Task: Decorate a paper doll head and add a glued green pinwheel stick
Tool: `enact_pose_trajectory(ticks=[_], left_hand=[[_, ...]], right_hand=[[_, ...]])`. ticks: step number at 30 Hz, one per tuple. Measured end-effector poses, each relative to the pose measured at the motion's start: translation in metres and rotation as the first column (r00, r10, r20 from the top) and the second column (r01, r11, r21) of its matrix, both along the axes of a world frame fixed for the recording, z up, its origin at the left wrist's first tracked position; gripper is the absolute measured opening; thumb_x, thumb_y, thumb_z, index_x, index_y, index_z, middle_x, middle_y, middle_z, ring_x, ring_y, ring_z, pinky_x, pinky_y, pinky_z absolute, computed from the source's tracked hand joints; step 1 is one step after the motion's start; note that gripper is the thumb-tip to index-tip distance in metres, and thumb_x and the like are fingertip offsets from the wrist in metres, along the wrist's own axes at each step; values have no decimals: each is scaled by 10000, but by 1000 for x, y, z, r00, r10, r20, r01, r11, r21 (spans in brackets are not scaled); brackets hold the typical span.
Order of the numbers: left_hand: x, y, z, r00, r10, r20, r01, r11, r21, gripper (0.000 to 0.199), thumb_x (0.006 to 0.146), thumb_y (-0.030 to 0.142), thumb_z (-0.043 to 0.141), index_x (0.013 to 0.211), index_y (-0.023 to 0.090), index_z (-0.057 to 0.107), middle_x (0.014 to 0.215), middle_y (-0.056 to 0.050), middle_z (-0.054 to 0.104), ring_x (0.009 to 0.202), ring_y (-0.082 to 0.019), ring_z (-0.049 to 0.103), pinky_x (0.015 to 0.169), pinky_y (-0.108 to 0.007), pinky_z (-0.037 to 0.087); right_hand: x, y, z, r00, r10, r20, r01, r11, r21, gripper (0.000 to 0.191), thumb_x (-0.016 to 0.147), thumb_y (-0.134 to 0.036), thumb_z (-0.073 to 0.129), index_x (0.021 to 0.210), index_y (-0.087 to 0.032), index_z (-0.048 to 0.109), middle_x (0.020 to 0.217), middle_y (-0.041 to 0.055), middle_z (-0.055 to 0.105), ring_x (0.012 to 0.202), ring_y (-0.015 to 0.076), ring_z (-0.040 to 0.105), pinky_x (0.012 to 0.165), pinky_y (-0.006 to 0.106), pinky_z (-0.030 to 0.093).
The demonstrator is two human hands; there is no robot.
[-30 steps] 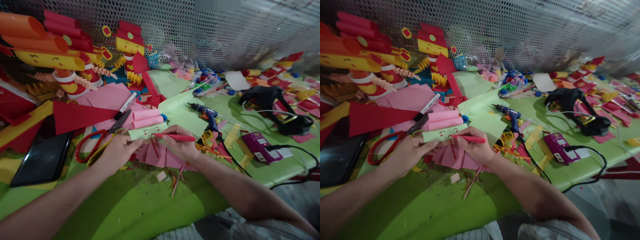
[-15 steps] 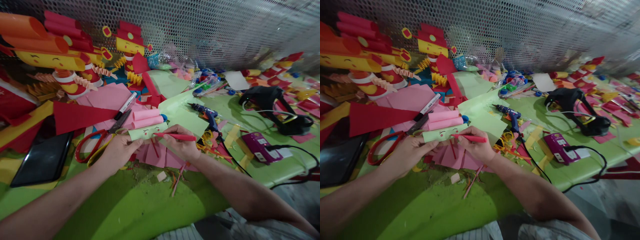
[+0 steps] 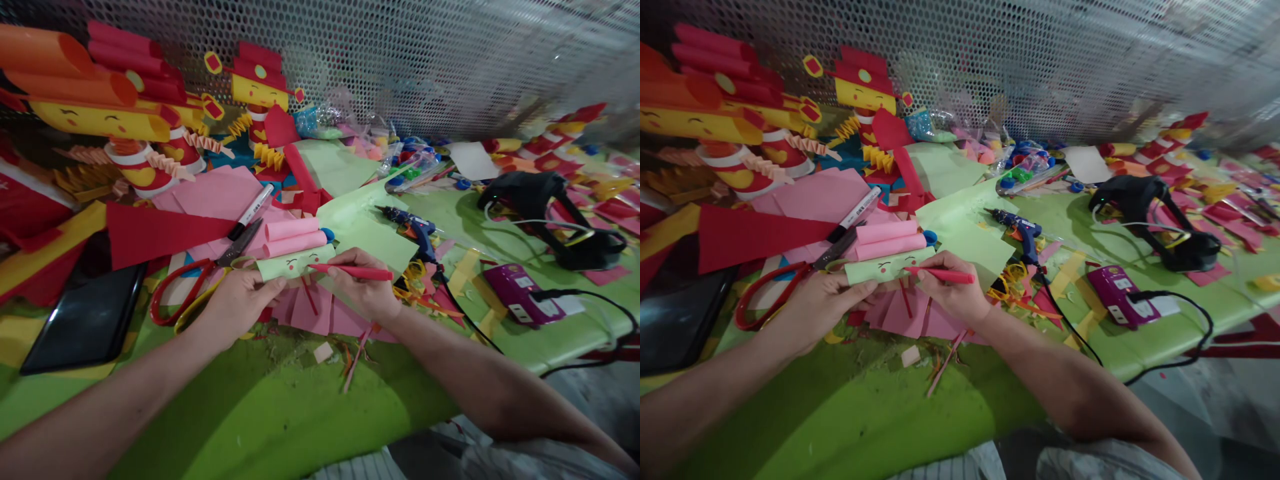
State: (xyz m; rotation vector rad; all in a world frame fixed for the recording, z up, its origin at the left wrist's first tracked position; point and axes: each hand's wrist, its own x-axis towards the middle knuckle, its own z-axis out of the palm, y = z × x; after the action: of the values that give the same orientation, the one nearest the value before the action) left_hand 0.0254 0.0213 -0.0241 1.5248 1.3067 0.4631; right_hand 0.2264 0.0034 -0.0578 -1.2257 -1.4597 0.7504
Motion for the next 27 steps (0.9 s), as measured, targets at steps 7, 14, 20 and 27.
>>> enact_pose_trajectory(ticks=[7,14,20,27], left_hand=[[0,1,-1,1000,-10,1,10,1000,13,290,762,424,523,709,184,676,644,-18,683,760,-226,637,685,-331,504],[-1,1,-1,1000,4,-5,-4,1000,0,281,754,420,534,688,183,671,601,-16,669,721,-220,634,651,-323,499],[1,0,1,1000,7,-13,-7,1000,8,266,750,404,537,675,189,676,610,-20,671,745,-226,640,661,-318,497],[1,1,2,1000,-2,-11,2,1000,23,263,757,401,534,681,185,665,599,-10,664,712,-211,632,654,-312,490]], right_hand=[[0,1,0,1000,-15,-16,14,1000,-11,107,729,-288,636,723,-191,592,618,-11,639,514,98,555,463,230,454],[-1,0,1,1000,-24,4,24,1000,-2,110,733,-301,632,717,-197,598,608,-12,634,507,97,545,454,232,449],[0,0,0,1000,-12,-18,12,1000,1,118,732,-309,637,726,-197,599,624,-5,642,520,105,559,458,238,459],[-1,-2,0,998,51,-36,-50,998,32,105,728,-278,653,770,-192,610,656,1,661,548,104,582,481,230,474]])
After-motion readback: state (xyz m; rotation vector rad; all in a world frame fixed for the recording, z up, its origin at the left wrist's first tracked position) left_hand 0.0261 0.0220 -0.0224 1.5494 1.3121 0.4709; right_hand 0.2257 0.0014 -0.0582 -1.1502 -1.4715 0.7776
